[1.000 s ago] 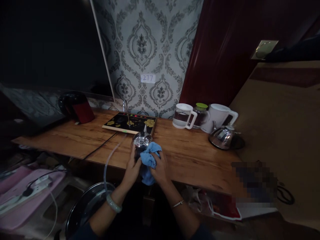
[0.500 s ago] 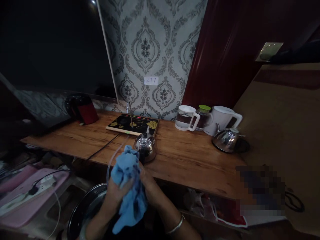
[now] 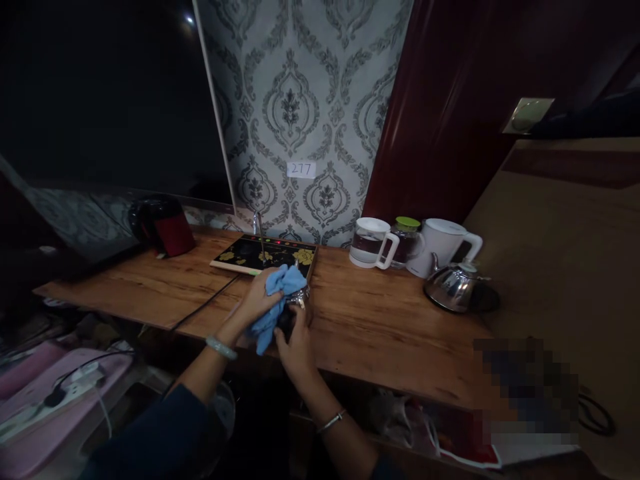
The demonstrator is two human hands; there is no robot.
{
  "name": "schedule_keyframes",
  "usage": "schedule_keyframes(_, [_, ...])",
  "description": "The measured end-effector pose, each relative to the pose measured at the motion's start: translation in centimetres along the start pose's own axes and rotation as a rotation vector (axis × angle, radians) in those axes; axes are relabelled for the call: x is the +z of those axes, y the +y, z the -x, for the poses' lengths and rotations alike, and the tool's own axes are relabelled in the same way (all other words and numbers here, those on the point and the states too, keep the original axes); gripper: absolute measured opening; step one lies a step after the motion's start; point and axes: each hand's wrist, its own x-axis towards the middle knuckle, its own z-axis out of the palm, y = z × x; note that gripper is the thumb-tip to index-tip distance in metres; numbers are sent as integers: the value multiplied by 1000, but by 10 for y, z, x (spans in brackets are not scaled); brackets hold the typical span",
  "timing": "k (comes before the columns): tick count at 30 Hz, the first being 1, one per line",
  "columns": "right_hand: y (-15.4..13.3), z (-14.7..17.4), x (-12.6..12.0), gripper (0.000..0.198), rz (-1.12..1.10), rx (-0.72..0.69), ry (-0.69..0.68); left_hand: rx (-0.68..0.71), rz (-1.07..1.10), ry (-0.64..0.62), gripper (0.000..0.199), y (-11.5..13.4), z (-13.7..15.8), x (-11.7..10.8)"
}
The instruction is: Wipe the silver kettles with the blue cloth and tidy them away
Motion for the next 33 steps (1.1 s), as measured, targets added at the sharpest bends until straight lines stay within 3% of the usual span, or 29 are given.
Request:
schedule_keyframes(4, [6,4,11,54,58,-42,31,-9,-114,75,19,-5,12,15])
schedule_keyframes(9, [8,1,11,53,110,9,12,-112,37,244,22,-20,55,19])
schedule_keyframes(14, [12,1,-8,54,60,2,-37,-325,248,176,37,-29,84,-4])
schedule_keyframes(17, [15,1,-25,53,53,-20,-64,-375,283,200,40,-21,75,-27])
schedule_keyframes(20, [16,-1,-35,52,41,-27,-67,-284,225,228,41,-10,44,-37])
schedule_keyframes(23, [15,-3,-36,42,13,-40,-56,-218,164,71,38,-6,6,-32])
schedule_keyframes(25, [14,-4,-33,34,-4,-43,-43,-250,171,-66,34,-8,-12,-24])
schedule_keyframes(27, [13,-4,-28,31,-18,-30,-7,-289,211,-102,30,-12,-19,-17])
schedule_keyframes(33, [11,-1,-22,33,-142,33,54,-250,321,173,34,-18,22,-2])
